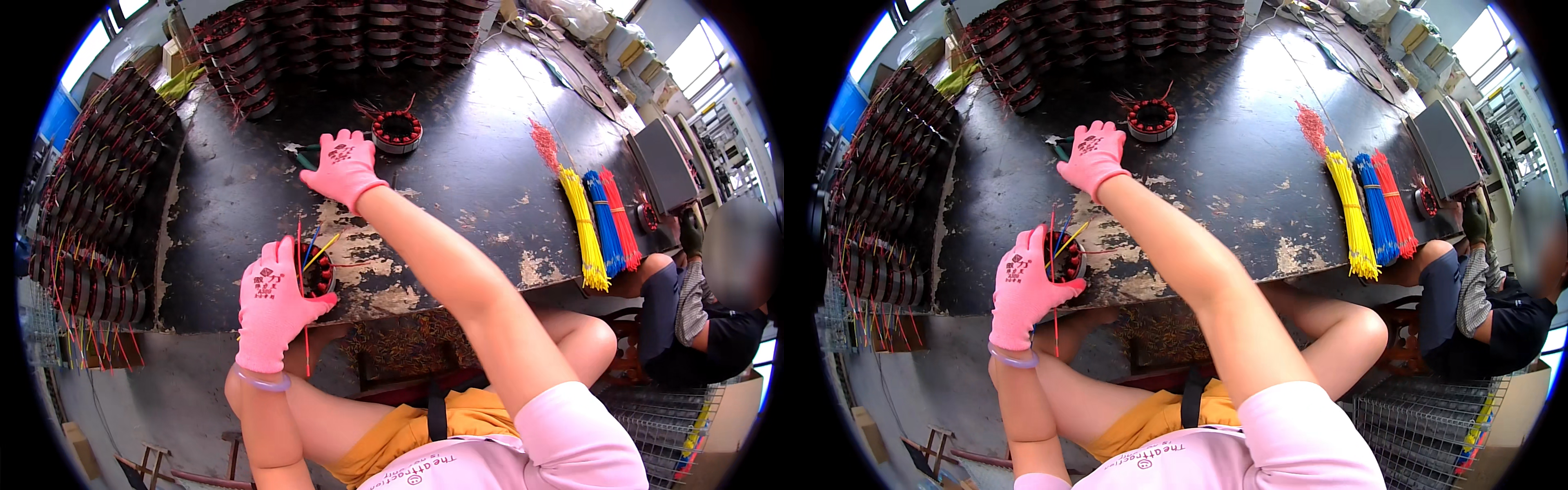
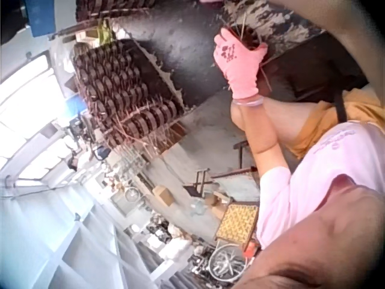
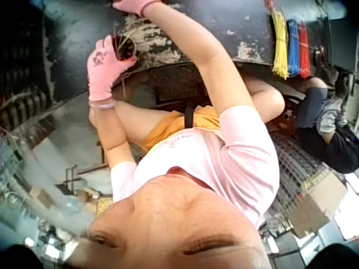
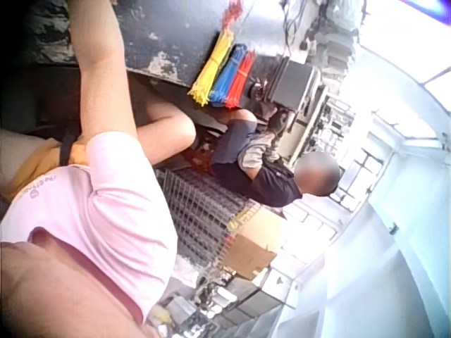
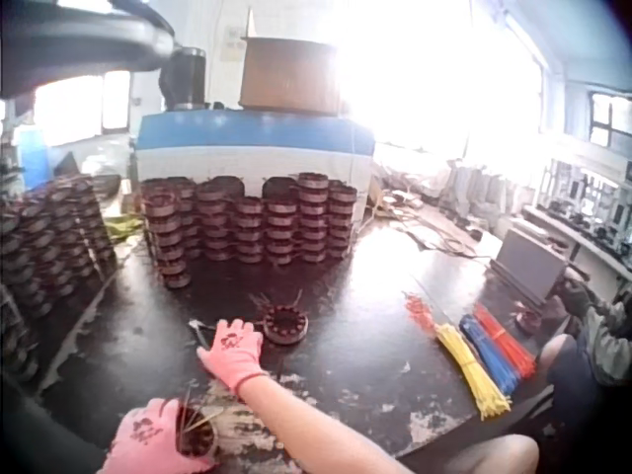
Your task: The person inserts plastic zip-ties into the windings of a motor stator by hand, tightens them, and trims the excess length using diagonal cutters. They move completed components to a stack on the workbench and reach for new ones.
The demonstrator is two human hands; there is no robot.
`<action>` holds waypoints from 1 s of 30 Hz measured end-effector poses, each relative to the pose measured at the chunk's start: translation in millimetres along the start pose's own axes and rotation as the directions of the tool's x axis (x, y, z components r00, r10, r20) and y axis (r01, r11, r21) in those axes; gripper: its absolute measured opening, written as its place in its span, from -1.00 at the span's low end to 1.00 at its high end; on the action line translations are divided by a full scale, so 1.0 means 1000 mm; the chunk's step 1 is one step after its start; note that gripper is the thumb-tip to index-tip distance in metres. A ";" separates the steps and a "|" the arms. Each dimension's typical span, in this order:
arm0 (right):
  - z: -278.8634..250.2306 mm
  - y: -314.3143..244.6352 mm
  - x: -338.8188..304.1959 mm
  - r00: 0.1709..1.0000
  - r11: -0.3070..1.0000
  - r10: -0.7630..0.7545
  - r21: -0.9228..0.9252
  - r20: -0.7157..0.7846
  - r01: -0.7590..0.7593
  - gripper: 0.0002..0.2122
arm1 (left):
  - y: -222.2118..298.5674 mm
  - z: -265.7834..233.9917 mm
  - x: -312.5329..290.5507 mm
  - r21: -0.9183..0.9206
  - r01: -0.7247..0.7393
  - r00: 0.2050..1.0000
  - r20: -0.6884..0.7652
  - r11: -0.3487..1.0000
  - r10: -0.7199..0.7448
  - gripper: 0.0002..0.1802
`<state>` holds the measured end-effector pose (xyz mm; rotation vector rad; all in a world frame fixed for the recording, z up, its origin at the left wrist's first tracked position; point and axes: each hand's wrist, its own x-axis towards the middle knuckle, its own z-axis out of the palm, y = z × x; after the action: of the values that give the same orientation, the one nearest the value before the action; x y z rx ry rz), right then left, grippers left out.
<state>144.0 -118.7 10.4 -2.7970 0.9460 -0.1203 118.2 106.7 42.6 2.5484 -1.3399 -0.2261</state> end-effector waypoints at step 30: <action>-0.029 0.378 -0.056 0.947 0.965 -0.258 -0.012 -0.189 0.261 -0.27 | 0.011 0.003 -0.006 0.075 0.009 1.000 0.021 0.997 -0.011 0.11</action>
<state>-128.5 -384.2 -37.9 -2.9242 0.6020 -0.4344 104.8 105.1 43.0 2.6216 -1.3688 -0.2092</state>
